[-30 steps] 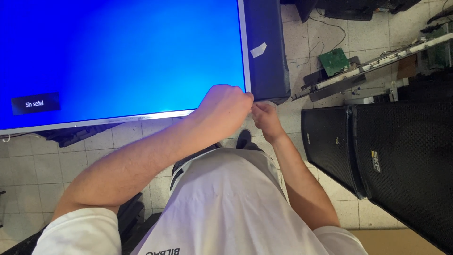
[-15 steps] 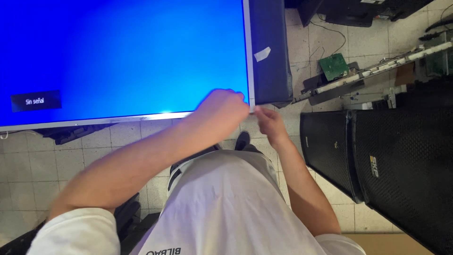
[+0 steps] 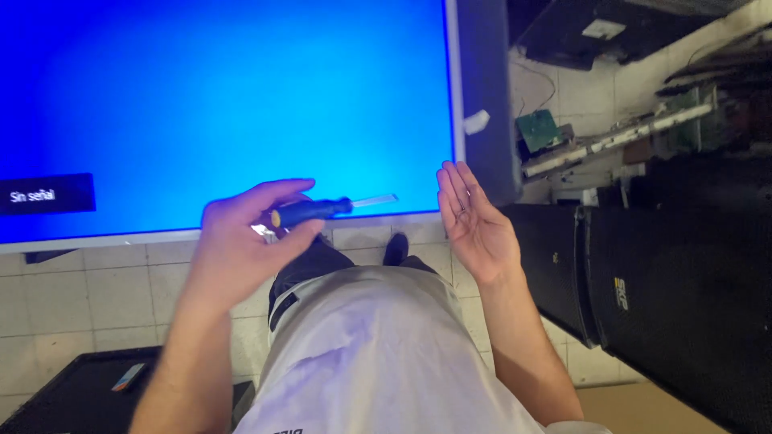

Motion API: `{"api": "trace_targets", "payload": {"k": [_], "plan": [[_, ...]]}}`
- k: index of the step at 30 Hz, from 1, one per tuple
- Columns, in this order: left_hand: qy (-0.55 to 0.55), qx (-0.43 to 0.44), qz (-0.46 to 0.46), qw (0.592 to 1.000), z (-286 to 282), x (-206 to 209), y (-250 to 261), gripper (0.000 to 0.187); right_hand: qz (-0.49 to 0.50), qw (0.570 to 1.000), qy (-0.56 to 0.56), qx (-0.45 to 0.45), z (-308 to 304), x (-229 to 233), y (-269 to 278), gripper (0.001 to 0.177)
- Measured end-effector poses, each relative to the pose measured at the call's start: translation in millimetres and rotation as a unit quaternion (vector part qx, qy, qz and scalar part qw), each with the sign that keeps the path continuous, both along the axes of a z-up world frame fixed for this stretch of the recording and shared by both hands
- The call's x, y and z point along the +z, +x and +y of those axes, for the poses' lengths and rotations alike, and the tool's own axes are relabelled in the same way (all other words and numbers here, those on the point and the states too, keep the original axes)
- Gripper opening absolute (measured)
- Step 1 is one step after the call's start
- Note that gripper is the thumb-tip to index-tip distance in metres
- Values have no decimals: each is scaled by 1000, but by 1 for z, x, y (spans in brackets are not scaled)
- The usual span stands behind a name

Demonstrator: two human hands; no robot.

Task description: Using a manual screwdriver to fasten screws into the frame of a television on a repair bench.

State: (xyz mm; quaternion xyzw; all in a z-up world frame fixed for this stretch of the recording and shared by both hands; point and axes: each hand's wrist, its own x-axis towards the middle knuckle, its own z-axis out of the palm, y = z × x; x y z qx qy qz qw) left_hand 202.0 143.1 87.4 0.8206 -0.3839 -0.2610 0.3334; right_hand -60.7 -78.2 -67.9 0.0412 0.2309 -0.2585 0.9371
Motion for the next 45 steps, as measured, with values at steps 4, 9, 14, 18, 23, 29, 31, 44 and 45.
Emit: {"api": "trace_targets", "payload": {"k": [4,9,14,18,23,29,31,44,45], "plan": [[-191,82,200,957,32,-44,49,39,156,987,-21,21,24,-31,62,38],[-248,126,320,906,69,-70,121,35,235,967,-29,88,74,-38,154,37],[-255,154,340,892,104,-101,188,34,208,974,-51,70,115,9,238,45],[-334,132,324,875,105,-93,230,16,223,960,-134,109,133,2,273,40],[-407,161,323,839,83,-88,243,27,310,912,-240,120,151,-9,301,28],[-414,112,194,882,68,-76,250,22,521,399,-751,74,170,33,328,7],[-405,95,174,893,69,-77,255,21,508,370,-775,68,169,38,334,7],[-374,19,70,925,64,-87,272,22,462,293,-836,48,162,58,347,4],[-375,17,69,924,66,-90,272,22,463,293,-836,46,161,60,347,4]]}}
